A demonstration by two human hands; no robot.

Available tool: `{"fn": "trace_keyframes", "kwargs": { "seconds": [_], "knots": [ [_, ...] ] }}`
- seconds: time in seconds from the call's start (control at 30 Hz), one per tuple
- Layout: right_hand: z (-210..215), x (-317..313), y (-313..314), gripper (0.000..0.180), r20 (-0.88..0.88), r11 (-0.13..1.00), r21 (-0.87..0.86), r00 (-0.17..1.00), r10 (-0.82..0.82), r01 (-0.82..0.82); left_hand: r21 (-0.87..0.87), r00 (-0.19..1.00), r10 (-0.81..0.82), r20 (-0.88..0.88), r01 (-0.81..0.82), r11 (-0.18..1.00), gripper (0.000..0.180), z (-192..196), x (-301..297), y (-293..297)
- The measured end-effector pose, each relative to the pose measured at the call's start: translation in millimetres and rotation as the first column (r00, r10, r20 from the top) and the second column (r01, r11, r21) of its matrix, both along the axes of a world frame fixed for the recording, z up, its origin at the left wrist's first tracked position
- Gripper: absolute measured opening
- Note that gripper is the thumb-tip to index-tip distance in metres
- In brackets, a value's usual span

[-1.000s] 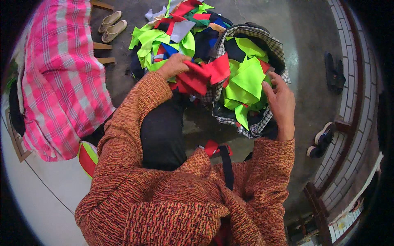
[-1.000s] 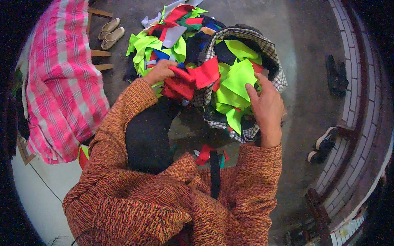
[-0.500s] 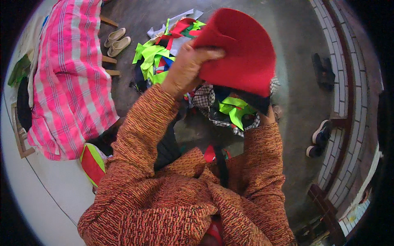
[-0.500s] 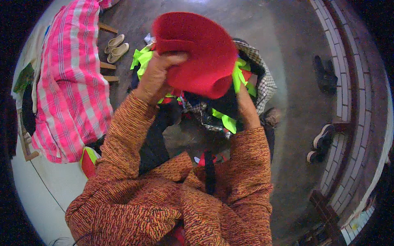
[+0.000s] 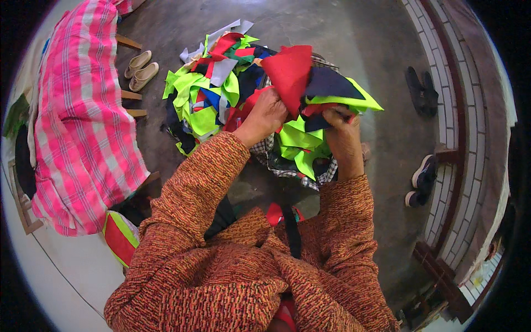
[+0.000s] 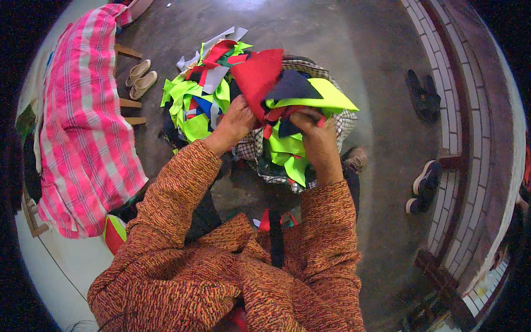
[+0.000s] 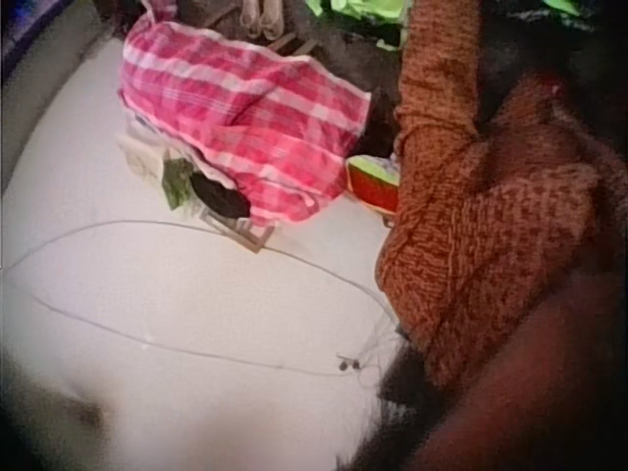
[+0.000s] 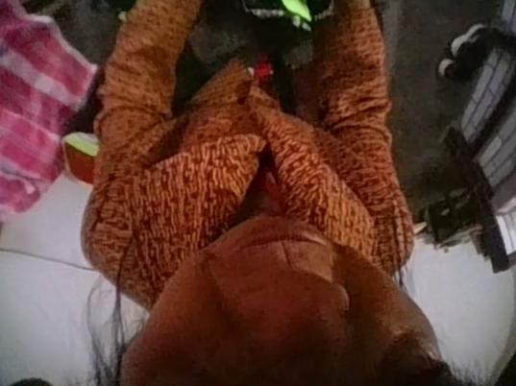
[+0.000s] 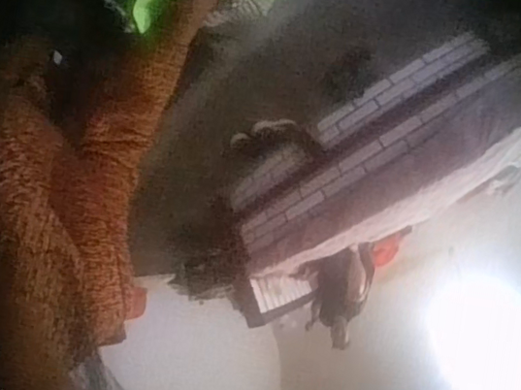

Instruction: The person sits on the floor and repeatedly picks up colorful fabric scraps from a pile, unfolds and inspects them, then places them into a checkered bag. The person handles various colors including neon green, red, blue, and white, moving items one at a time between the pile and the bag.

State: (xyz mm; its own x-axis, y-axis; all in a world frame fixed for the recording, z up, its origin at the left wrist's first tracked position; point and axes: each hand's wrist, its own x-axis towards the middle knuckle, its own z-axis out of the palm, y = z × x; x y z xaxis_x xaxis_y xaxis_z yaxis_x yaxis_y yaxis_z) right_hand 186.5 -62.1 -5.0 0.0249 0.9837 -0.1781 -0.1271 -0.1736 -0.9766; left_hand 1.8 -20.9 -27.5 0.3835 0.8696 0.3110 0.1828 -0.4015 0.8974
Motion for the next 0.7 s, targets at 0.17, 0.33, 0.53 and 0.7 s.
{"fn": "trace_keyframes", "kwargs": {
  "seconds": [0.17, 0.33, 0.53, 0.7],
  "knots": [
    [-15.3, 12.3, 1.3, 0.025, -0.366, 0.987, 0.011, 0.919, -0.147, 0.162, -0.496, 0.947, 0.285, 0.148, -0.179, 0.85, 0.024, 5.3, 3.1, 3.7],
    [-35.0, 29.7, 0.5, 0.028, 0.118, 0.966, 0.252, 0.988, -0.099, 0.067, -0.482, 0.925, 0.188, 0.329, -0.007, 0.876, 0.029, 17.5, 8.1, 9.2],
    [-40.5, 52.1, -3.3, 0.025, 0.186, 0.954, 0.163, 0.942, -0.279, 0.25, -0.408, 0.97, 0.209, 0.126, -0.142, 0.902, 0.024, 19.8, 9.9, 5.5],
    [-12.2, 36.5, 7.5, 0.021, -0.074, 0.943, 0.092, 0.946, -0.315, 0.321, -0.255, 0.966, 0.257, 0.028, -0.242, 0.936, 0.021, 27.7, 13.8, 8.0]
  ]
}}
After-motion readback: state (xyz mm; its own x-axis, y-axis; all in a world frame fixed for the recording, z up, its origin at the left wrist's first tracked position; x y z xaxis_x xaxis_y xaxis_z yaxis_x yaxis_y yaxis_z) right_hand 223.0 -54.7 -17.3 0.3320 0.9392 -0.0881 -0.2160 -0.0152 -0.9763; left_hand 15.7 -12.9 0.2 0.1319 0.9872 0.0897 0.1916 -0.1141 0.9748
